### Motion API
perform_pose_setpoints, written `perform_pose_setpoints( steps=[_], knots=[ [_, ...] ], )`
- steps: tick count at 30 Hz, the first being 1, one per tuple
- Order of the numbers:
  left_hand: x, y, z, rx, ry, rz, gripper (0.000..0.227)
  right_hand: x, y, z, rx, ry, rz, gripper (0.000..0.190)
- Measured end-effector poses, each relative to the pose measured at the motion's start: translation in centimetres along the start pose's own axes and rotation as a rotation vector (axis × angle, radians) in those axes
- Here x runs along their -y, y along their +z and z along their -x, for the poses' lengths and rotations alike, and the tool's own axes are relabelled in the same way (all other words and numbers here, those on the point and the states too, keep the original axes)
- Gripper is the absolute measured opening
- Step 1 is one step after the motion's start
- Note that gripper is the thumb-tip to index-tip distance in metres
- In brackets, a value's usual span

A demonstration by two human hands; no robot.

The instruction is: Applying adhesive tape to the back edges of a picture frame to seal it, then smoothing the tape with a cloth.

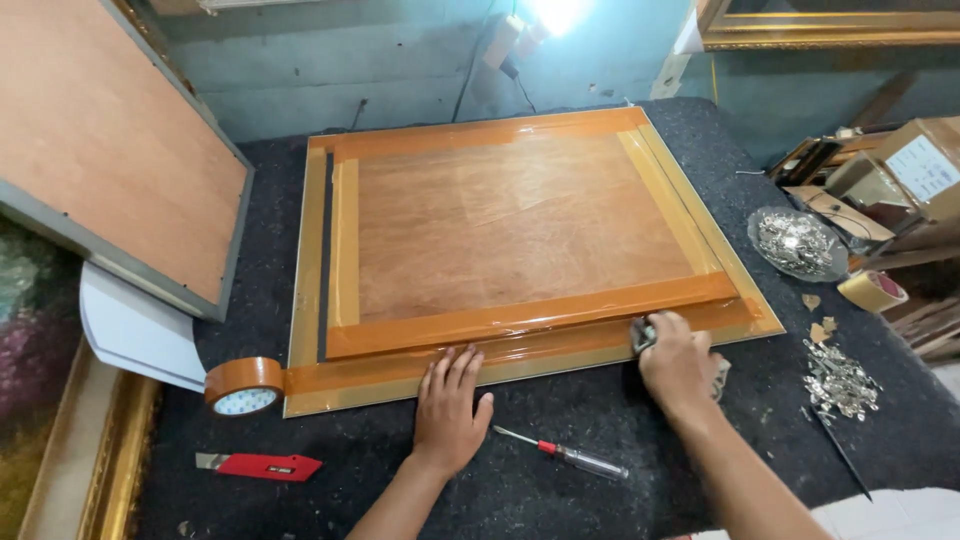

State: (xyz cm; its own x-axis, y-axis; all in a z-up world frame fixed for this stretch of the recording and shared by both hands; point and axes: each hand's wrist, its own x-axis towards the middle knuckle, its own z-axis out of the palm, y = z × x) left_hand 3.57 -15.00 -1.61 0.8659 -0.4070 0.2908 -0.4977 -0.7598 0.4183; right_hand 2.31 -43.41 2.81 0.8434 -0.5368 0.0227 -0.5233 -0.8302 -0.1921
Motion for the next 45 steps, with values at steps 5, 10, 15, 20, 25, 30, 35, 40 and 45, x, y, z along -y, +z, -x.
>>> perform_pose_setpoints(
  steps=[5, 10, 15, 20, 25, 30, 35, 40, 45],
  knots=[
    [1.0, -5.8, 0.7, -0.279, -0.108, 0.134, 0.034, 7.9, 3.0, 5.1, -0.116, -0.446, 0.006, 0.041],
    [6.9, -11.4, 3.1, -0.911, -0.496, -0.345, 0.061, 14.6, 3.4, 7.9, 0.006, -0.726, -0.033, 0.051],
    [13.5, -11.9, 4.7, -0.545, -1.046, 0.193, 0.101, 17.8, 3.3, 9.2, 0.134, -0.736, -0.002, 0.050],
    [12.0, -13.3, 4.2, -0.645, -1.080, 0.302, 0.085, 18.6, 2.1, 9.8, 0.191, -0.710, -0.029, 0.049],
    [7.7, -14.8, 3.0, -0.802, -1.001, 0.529, 0.080, 18.0, 1.9, 10.1, 0.260, -0.633, -0.143, 0.049],
    [6.4, -13.3, 0.9, -0.782, -0.984, 1.164, 0.071, 16.2, 2.9, 10.2, 0.216, -0.369, -0.509, 0.047],
    [0.5, -16.1, -1.8, -0.450, -1.112, 1.661, 0.066, 15.8, -1.4, 11.5, 0.297, 0.109, -0.963, 0.039],
    [-2.4, -16.6, -2.9, -0.319, -1.243, 1.953, 0.066, 15.7, -3.4, 12.8, 0.431, 0.442, -1.663, 0.019],
    [-2.2, -14.6, -2.5, -0.284, -1.281, 2.014, 0.070, 17.3, -5.1, 14.2, 0.610, -0.171, -1.160, 0.039]
  ],
)
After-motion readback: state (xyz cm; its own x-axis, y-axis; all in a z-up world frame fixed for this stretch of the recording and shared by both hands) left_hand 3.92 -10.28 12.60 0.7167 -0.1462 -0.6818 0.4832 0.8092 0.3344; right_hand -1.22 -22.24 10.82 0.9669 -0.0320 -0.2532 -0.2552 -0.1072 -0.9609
